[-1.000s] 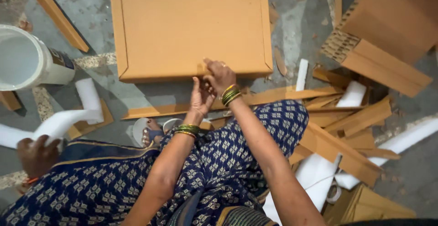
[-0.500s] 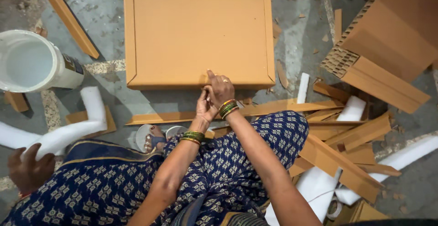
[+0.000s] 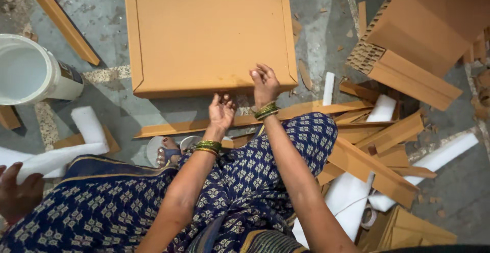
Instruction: The person sits on the floor and assembles a flat cardboard box by folding the flaps and securing the edges. They use their hands to press the seams and occasionally insert white foam strips into the box's edges for reinforcement.
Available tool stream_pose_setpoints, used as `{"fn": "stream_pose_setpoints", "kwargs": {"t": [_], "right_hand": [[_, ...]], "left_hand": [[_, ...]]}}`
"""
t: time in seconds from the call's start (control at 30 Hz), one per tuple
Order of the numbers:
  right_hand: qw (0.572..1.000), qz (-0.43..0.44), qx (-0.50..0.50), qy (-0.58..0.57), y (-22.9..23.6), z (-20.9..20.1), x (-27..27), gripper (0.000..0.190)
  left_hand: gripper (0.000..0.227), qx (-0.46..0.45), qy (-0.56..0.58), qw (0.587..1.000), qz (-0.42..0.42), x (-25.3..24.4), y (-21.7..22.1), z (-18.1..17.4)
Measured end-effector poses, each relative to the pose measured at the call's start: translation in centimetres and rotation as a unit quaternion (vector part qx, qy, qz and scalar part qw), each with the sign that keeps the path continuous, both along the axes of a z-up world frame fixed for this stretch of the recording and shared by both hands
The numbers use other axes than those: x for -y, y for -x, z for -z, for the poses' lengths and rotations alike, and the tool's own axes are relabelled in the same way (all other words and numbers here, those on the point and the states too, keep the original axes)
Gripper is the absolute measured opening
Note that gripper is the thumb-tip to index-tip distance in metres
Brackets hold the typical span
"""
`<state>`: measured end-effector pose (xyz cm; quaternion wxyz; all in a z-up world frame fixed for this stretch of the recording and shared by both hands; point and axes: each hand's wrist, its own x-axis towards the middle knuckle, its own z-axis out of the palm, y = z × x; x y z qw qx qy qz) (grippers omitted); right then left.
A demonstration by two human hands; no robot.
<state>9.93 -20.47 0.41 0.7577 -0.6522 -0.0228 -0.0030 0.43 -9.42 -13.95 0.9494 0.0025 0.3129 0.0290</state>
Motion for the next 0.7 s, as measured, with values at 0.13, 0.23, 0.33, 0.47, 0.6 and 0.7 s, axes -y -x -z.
{"fn": "stream_pose_setpoints", "kwargs": {"t": [0.13, 0.23, 0.33, 0.47, 0.6, 0.7], "right_hand": [[0.955, 0.038, -0.258, -0.145, 4.0, 4.6, 1.2, 0.018], [0.787, -0.054, -0.53, -0.311, 5.9, 9.0, -0.3, 0.031], [0.698, -0.077, -0.617, -0.356, 5.9, 12.3, -2.7, 0.026], [0.777, -0.043, -0.525, -0.344, 5.9, 14.2, -5.1, 0.025], [0.794, -0.085, -0.422, -0.428, 5.6, 14.2, -5.5, 0.03], [0.75, -0.161, -0.408, -0.495, 5.8, 14.4, -4.6, 0.046]], "left_hand": [[0.015, -0.094, -0.114, 0.989, -0.006, -0.6, 0.8, -0.5], [0.025, -0.263, -0.383, 0.88, -0.1, -1.1, 2.6, -4.5], [0.012, -0.151, -0.885, 0.43, -0.097, -2.9, 4.8, -10.8], [0.02, 0.001, -0.958, 0.287, -0.016, -6.4, 4.2, -18.3], [0.027, 0.097, -0.959, 0.266, 0.034, -7.7, 3.2, -21.0], [0.03, 0.093, -0.972, 0.211, 0.039, -8.1, 3.2, -20.3]]}}
